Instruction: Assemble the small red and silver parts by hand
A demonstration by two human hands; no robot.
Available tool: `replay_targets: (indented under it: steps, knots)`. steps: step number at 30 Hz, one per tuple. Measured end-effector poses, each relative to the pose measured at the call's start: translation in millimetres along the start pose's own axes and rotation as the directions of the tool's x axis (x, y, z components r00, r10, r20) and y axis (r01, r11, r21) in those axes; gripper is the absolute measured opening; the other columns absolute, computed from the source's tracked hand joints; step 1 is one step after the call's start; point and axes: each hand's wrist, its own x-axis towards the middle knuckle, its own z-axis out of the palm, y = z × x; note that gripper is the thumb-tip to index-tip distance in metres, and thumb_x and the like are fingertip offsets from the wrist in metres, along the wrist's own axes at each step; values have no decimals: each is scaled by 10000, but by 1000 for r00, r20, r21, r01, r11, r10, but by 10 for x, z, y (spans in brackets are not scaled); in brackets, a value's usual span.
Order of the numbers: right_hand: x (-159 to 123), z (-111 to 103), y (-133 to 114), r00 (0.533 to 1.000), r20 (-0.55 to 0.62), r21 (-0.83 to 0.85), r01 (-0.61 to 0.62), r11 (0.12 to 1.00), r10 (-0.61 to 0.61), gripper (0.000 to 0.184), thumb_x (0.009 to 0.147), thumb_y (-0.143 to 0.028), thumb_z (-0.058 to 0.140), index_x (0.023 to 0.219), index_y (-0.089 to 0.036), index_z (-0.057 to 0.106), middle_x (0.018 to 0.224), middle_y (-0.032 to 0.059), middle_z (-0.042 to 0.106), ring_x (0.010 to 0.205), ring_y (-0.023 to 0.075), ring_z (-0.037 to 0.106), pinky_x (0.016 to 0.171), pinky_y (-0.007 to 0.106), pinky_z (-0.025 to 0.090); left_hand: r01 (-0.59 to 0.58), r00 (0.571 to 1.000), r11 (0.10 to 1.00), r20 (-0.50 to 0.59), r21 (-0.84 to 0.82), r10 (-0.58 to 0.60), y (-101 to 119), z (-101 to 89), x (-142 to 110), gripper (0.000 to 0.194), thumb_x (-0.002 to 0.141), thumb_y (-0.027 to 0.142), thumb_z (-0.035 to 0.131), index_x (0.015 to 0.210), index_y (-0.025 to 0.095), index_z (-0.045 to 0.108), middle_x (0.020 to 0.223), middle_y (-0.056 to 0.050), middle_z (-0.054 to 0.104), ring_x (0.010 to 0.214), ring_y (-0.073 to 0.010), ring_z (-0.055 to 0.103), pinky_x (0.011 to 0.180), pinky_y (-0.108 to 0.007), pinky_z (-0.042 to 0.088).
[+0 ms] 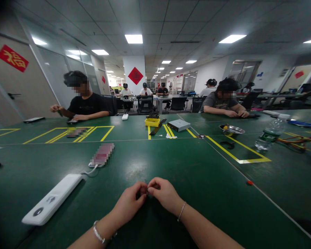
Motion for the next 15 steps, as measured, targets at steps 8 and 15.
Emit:
replay_targets:
  steps: [8, 15]
  knots:
    - [-16, -927, 376, 881, -422, -827, -278, 488, -213, 376, 766, -286, 417, 1106, -169, 528, 1204, 116, 441, 1165, 280, 305, 952, 464, 232, 91, 988, 944, -90, -316, -125, -119, -50, 68, 190, 712, 145, 457, 882, 187, 529, 765, -3, 597, 731, -141, 563, 677, -247, 407]
    - [-509, -2123, 1027, 517, -847, -478, -843, 248, 125, 390, 768, -280, 351, 1038, -143, 596, 1107, 246, 472, 1061, 430, 379, 718, 584, 294, 113, 975, 879, -121, -463, -189, -167, -49, 90, 196, 725, 203, 482, 917, 173, 506, 760, -8, 577, 696, -135, 544, 663, -255, 408]
